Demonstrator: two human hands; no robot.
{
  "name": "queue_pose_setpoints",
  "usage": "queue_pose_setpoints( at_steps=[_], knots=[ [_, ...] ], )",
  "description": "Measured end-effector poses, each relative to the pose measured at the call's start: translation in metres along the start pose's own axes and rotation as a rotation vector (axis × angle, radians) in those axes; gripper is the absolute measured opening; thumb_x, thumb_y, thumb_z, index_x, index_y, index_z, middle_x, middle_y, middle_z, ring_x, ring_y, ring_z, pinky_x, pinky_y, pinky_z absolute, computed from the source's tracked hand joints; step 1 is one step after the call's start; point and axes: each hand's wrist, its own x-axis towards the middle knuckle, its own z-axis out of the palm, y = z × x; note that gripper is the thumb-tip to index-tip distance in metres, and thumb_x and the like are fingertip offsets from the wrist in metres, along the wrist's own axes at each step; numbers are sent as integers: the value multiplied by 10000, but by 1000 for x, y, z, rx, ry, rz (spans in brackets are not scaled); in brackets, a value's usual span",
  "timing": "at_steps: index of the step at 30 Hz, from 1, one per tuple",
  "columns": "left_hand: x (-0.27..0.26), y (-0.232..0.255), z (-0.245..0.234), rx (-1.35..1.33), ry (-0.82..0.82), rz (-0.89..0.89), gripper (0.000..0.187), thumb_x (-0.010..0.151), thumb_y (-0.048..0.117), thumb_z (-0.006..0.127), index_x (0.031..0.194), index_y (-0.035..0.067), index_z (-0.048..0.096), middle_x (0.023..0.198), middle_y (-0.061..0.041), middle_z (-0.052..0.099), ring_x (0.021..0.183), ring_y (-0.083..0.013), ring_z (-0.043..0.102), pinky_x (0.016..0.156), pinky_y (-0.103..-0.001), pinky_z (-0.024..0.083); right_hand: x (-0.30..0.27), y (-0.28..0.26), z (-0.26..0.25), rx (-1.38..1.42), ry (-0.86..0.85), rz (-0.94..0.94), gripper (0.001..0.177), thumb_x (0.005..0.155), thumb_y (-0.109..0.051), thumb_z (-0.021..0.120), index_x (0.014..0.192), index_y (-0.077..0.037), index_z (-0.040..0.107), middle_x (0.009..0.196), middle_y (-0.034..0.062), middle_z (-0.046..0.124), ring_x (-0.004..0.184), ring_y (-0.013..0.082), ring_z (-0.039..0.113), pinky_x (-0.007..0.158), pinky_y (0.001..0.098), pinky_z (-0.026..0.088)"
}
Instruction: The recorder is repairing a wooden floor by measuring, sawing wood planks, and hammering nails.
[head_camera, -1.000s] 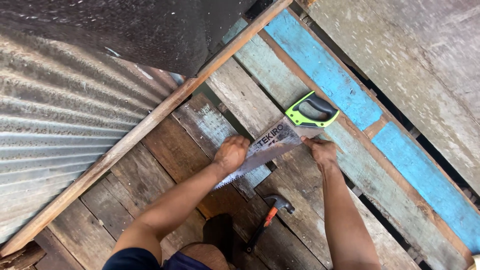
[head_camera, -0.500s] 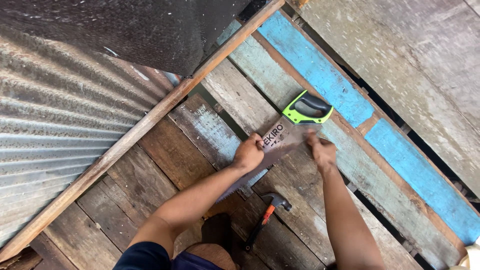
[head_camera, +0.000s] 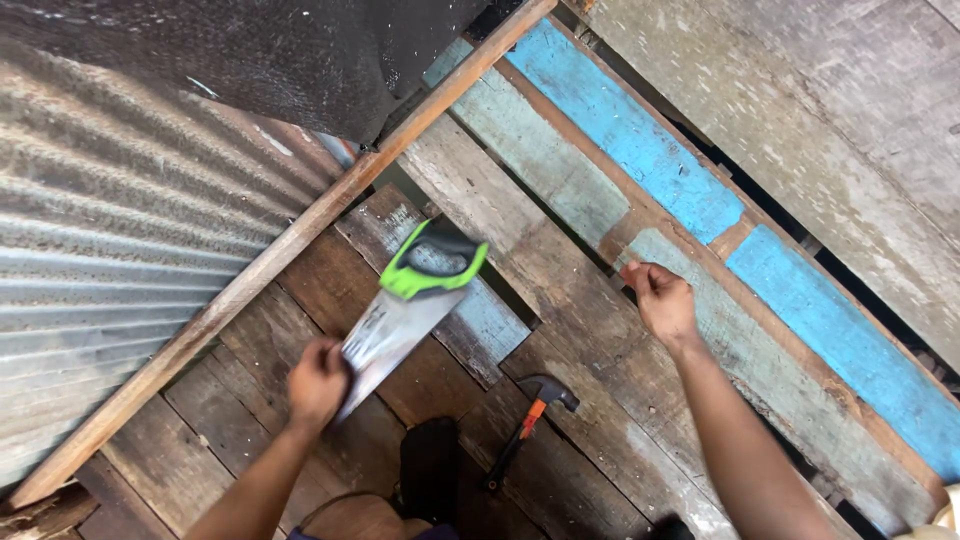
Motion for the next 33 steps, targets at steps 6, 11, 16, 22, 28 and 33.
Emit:
queue_pose_setpoints(
  at_steps=[6, 11, 16, 22, 28, 33],
  knots=[
    [-33, -56, -35, 335, 67, -199, 306, 1027, 381, 534, 1181, 146, 655, 1019, -215, 747, 948, -451, 702, 860, -547, 541, -17, -23, -44, -390, -224, -220, 305, 1024, -322, 569, 1183, -133, 749, 994, 83, 804, 795, 200, 784, 766, 372, 637],
    [-37, -61, -32, 537, 209, -40, 301, 1020, 383, 533, 1122, 128, 658, 1157, -228, 653, 1011, -445, 653, 822, -559, 526, -49, -41, -90, -627, -358, -226, 304, 976, -325, 602, 1199, -158, 725, 1089, 60, 770, 775, 215, 794, 772, 371, 651],
    [-25, -48, -26, 801, 337, 124, 269, 1010, 360, 557, 1083, 123, 661, 1130, -184, 628, 1113, -379, 611, 988, -527, 493, -85, -6, -127, -796, -398, -369, 315, 954, -359, 620, 1144, -138, 740, 1123, 98, 766, 1006, 256, 747, 942, 392, 596],
    [-11, 10, -11, 842, -279, 615, 262, 882, 266, 559, 1036, 92, 681, 1075, -183, 626, 1062, -379, 604, 898, -538, 481, -131, 61, -143, -871, -469, -162, 470, 946, -440, 628, 1308, -140, 612, 1427, 110, 569, 1342, 288, 535, 1138, 428, 438],
    [16, 68, 51, 892, -1125, 1245, 213, 837, 228, 549, 960, 113, 678, 1090, -141, 622, 1038, -348, 599, 921, -485, 483, -154, 52, -139, -810, -571, 93, 894, 807, -521, 772, 1522, -178, 358, 1640, 163, 227, 1512, 358, 256, 1202, 565, 302],
    [24, 84, 116, 1195, -1177, 1313, 235, 939, 247, 497, 1046, 131, 672, 1104, -120, 621, 1101, -334, 615, 942, -513, 496, -163, 55, -142, -726, -512, 163, 1062, 756, -551, 818, 1573, -149, 271, 1664, 223, 127, 1539, 419, 157, 1203, 623, 245]
  ],
)
